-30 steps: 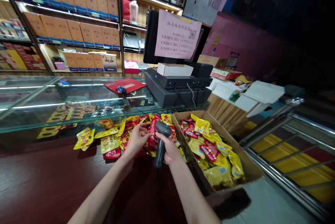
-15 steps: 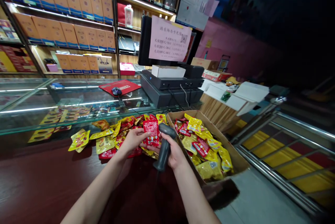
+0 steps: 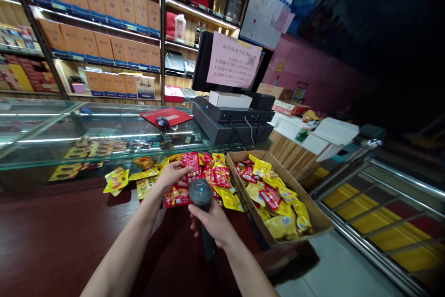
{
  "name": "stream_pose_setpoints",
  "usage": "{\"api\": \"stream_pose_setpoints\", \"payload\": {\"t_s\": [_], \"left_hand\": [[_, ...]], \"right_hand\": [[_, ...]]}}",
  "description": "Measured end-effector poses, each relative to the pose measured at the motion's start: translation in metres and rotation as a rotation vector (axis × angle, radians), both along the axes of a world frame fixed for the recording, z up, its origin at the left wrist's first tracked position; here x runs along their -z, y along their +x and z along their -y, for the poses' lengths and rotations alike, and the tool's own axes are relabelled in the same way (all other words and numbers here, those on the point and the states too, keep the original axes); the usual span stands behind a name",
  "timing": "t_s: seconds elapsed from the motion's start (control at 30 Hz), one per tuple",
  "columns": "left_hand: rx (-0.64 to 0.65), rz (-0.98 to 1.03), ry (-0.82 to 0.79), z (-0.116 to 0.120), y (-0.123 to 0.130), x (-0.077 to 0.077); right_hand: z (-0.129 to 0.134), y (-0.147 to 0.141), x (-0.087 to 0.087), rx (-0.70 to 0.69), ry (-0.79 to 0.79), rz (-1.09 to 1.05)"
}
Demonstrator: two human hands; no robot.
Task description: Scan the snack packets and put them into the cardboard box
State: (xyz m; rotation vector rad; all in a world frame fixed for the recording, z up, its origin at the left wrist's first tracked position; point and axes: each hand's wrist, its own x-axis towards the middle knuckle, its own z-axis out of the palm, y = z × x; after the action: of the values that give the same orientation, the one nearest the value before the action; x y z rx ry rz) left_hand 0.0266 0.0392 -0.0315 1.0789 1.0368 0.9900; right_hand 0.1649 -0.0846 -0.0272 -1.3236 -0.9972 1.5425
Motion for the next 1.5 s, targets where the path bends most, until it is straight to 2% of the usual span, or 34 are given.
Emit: {"api": "stream_pose_setpoints", "payload": {"t_s": [0.27,0.67,0.77,0.9,0.97,1.07,1.2,1.33,1.5], "left_hand": [[0.014,-0.014,-0.007,0.001,-0.003,-0.004],[0.012,-0.03,0.042,-0.003,-0.007,0.001],[0.028,-0.037,0.023,-0.001,-0.007,-0.002],[0.086,-0.043,0.016,0.004,-0.004,-0.004],[0.133,-0.074,0.017,0.006,0.0,-0.004],[0.26,-0.071,-0.033,0.012,0.008,-0.005],[0.433,0.159,-0.151,0.023,0.022,-0.014],[0.52,0.381,-0.255,0.033,0.035,-0.023],[0.603,0.442,-0.273,0.038,0.064,-0.045]], "right_hand": [[0.0,-0.011,-0.006,-0.006,0.0,0.018],[0.001,-0.009,-0.004,-0.022,0.004,0.027],[-0.001,-0.003,-0.003,0.028,0.052,0.006],[-0.012,0.015,-0.004,0.211,0.19,0.033],[-0.018,0.025,-0.006,0.272,0.173,-0.009],[-0.024,0.04,-0.009,0.291,0.09,-0.157],[-0.025,0.056,-0.011,0.318,0.041,-0.283],[-0.025,0.072,-0.012,0.341,0.042,-0.335],[-0.023,0.102,-0.03,0.387,0.112,-0.352]]}}
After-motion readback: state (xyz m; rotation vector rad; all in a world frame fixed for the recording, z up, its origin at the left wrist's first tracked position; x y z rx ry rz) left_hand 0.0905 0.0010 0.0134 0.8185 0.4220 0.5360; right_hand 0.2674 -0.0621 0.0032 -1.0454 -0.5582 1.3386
